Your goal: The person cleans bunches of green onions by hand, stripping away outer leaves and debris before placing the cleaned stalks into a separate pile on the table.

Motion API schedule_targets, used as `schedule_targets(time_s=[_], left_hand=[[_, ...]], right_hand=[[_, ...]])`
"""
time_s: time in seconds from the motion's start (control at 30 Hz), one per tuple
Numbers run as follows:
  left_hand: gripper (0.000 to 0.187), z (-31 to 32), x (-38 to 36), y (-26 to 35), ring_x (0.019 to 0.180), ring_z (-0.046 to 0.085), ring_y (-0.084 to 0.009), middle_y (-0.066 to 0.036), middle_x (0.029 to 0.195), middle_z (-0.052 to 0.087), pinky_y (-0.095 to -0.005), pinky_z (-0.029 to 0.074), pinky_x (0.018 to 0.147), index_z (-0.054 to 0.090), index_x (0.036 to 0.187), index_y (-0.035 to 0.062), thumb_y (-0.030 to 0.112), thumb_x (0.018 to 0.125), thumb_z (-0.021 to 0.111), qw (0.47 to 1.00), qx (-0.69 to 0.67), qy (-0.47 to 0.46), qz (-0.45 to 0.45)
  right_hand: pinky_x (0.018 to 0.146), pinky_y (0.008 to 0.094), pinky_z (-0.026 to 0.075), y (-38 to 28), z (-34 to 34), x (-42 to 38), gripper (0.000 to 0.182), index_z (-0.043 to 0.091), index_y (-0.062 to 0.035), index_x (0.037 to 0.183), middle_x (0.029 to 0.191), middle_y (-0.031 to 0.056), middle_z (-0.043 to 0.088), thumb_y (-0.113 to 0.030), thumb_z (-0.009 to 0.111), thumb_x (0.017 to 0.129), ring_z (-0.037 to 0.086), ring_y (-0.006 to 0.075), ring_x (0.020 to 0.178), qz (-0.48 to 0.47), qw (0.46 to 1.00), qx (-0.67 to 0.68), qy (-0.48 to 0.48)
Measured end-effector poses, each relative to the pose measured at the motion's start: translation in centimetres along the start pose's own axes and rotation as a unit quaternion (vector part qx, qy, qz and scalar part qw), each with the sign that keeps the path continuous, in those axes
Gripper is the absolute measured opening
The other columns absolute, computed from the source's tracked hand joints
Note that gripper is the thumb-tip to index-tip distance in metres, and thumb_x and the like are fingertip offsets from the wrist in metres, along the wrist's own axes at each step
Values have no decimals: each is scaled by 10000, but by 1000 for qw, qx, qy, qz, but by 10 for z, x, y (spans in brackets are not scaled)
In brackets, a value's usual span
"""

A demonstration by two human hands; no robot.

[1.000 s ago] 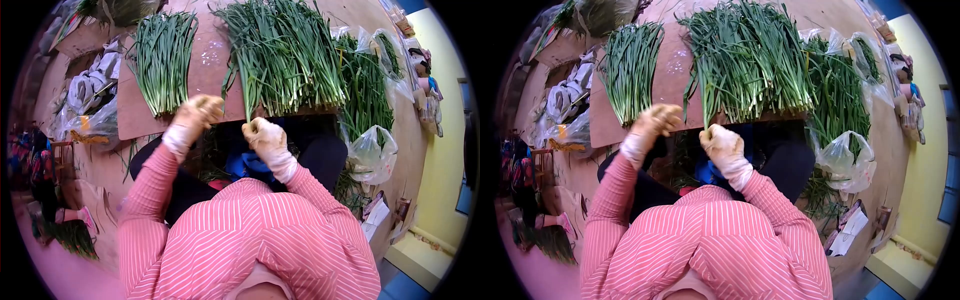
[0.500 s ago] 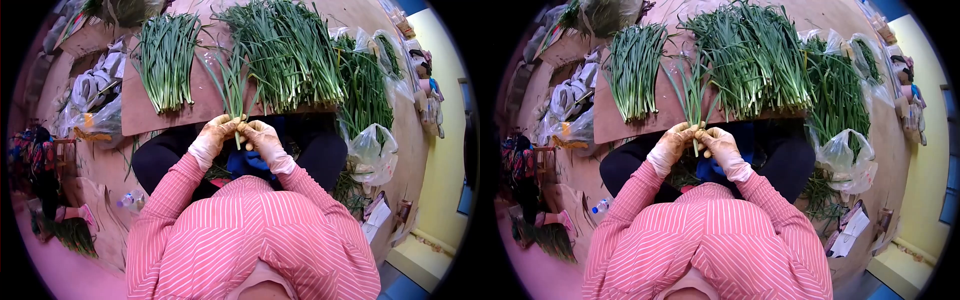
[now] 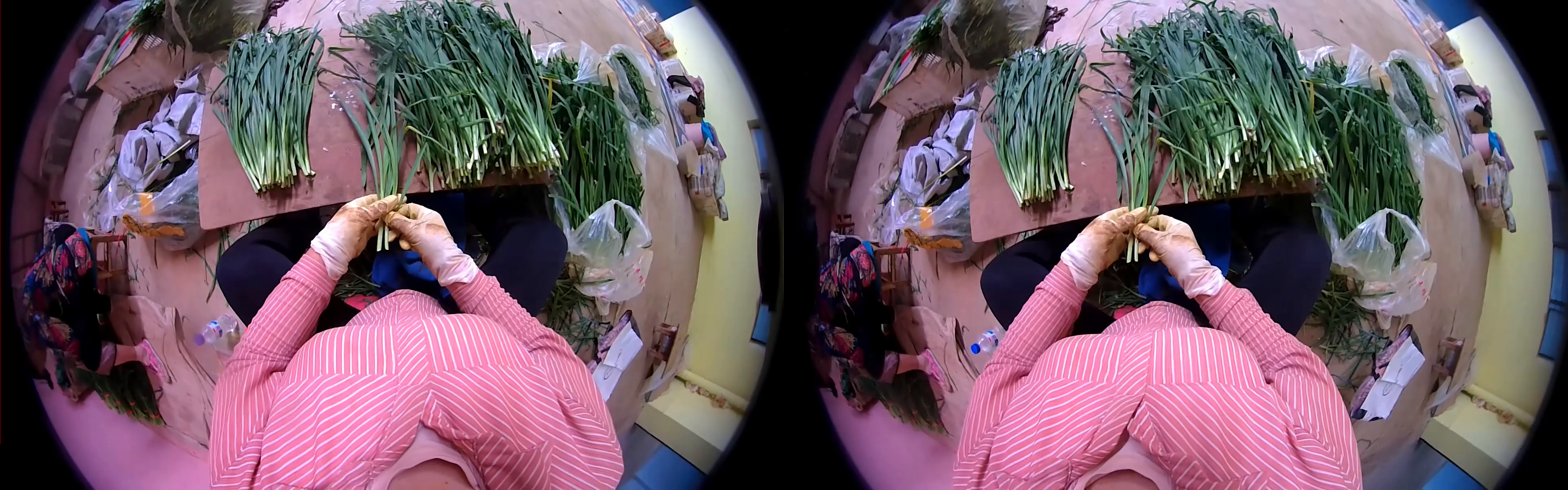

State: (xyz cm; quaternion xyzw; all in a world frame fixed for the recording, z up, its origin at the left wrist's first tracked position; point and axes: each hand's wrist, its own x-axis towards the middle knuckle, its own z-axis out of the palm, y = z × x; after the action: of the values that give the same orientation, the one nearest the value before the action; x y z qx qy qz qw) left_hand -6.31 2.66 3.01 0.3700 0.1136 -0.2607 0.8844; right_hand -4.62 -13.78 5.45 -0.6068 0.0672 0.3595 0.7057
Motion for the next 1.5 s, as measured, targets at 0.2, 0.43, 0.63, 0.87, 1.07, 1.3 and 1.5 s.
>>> schedule_targets(time_s=[0.2,0.43,0.63,0.87,1.07,1.3,1.5], left_hand=[[329,19,-11,8,982,592,-198,-114,1115,616,-306,446,883,532,1174,-36,206,951,525,996,16,76,48],[300,14,-39,43,690,503,-82,5,883,549,-262,454,665,542,1175,5,214,962,524,988,-105,50,106],[456,23,-80,81,402,269,-21,57,549,324,-179,257,377,362,1361,-40,234,1004,432,948,-252,-131,144],[351,33,-53,57,434,259,-14,79,588,362,-177,235,408,543,1194,-19,244,963,510,992,-96,8,85],[518,13,-35,14,1021,606,-201,-127,1221,579,-305,501,854,454,1311,-25,336,946,518,1000,11,8,17],[429,41,-72,12,829,630,-170,-35,951,615,-314,520,744,502,1254,-15,300,964,490,999,-18,11,49],[488,43,-119,46,525,344,-33,44,685,395,-209,324,516,451,1266,-43,316,947,543,980,-61,-45,185]], right_hand=[[418,163,314,16,-1,-2,140,609,-80,871,648,-36,587,-209,574,913,473,22,474,51,992,118,12],[585,322,507,98,-43,-14,302,680,-66,835,790,119,679,-325,531,880,626,221,599,39,726,-667,-163],[555,394,483,21,-32,-9,474,580,-60,627,644,95,617,-492,607,821,601,302,563,-279,625,-662,304],[538,367,492,-9,-52,33,459,648,-67,701,670,133,648,-491,577,862,638,255,598,-180,649,-689,268],[470,201,438,-12,-5,-29,329,629,-35,838,712,12,636,-314,512,966,557,69,545,-12,985,-167,-47],[506,202,456,-23,9,-56,350,671,-32,868,712,24,642,-354,555,942,560,72,565,110,953,-212,-186],[587,394,498,-20,-19,19,312,668,-48,793,725,161,655,-353,632,850,644,317,638,-326,711,-575,241]])
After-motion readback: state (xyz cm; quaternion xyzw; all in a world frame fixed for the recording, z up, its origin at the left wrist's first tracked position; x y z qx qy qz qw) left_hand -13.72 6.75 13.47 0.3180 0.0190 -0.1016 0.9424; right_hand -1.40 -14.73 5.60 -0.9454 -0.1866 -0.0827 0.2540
